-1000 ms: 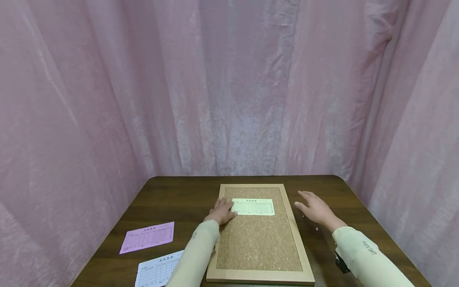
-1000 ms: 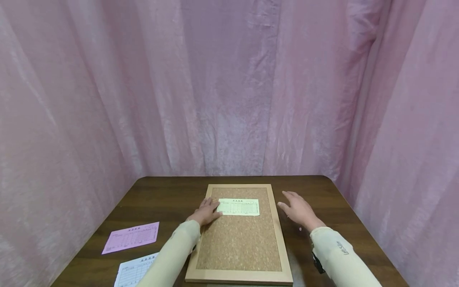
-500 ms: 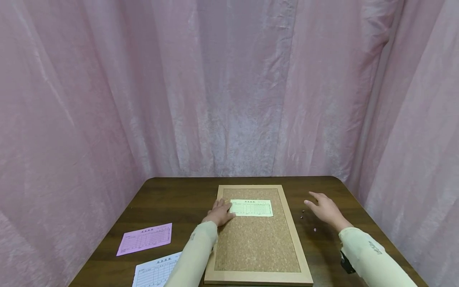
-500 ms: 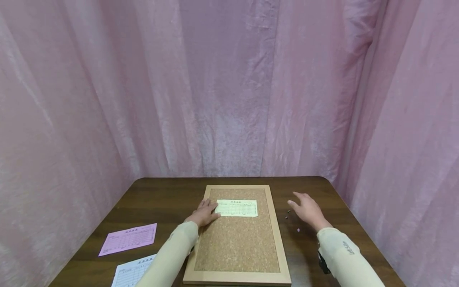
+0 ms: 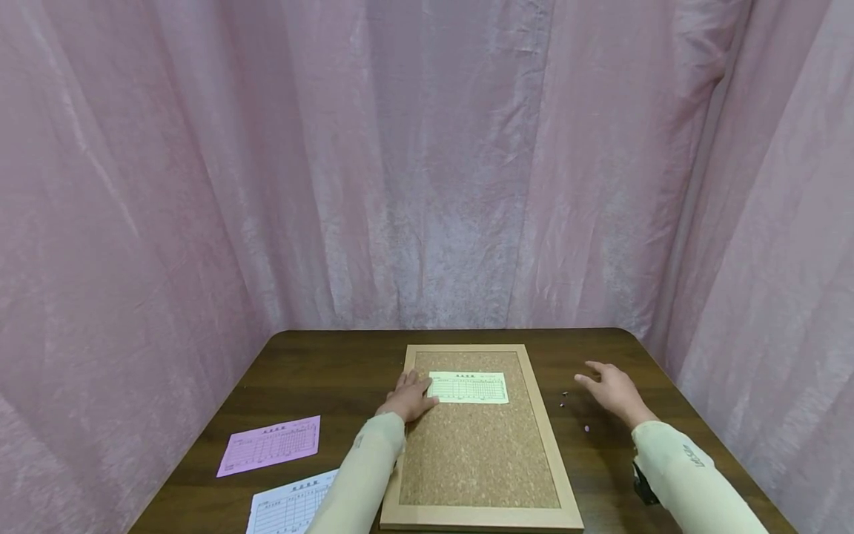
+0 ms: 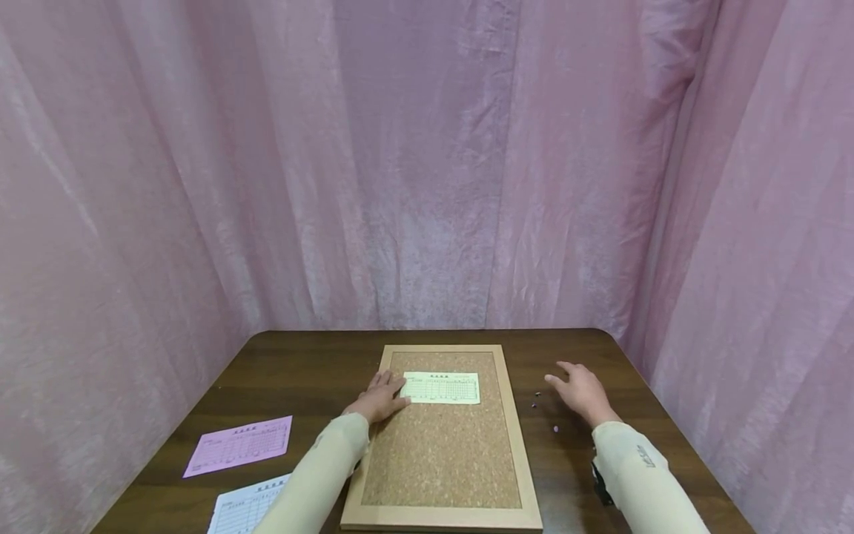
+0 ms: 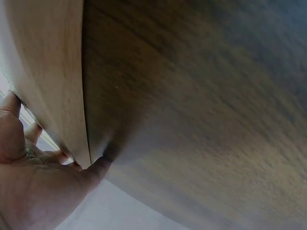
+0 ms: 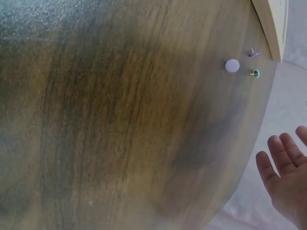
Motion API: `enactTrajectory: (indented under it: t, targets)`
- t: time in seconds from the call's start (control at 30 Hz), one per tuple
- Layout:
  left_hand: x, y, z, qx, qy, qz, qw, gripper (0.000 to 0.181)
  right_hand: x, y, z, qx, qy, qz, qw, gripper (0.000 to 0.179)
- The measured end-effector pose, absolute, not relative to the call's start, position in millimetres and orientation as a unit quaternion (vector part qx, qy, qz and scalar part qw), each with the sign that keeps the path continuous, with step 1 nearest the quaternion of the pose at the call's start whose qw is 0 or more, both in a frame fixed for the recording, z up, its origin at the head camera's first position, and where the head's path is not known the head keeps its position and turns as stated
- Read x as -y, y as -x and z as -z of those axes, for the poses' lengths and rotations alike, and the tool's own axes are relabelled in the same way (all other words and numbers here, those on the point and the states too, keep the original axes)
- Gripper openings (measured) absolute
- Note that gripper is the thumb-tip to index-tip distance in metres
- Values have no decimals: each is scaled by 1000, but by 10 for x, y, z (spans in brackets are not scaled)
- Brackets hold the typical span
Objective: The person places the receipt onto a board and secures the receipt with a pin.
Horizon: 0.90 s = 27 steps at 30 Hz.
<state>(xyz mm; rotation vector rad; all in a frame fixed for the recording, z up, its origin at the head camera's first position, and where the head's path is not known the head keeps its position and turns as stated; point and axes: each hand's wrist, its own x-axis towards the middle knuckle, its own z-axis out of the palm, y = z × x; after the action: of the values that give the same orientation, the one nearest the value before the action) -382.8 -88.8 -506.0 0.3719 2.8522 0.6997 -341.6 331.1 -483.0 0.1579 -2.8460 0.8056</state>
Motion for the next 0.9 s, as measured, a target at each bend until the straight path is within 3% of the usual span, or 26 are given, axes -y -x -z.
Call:
enactTrajectory:
  t: [0.6,0.9]
  targets:
    - [881,3797,5022,-960,-124,-230,97,59,-3338,3483,5028,952,-28,-303,41,62]
    - [893,3853,5073,-962,-125,-224,90,59,-3291,3521,5070,944,-10,-326,44,57]
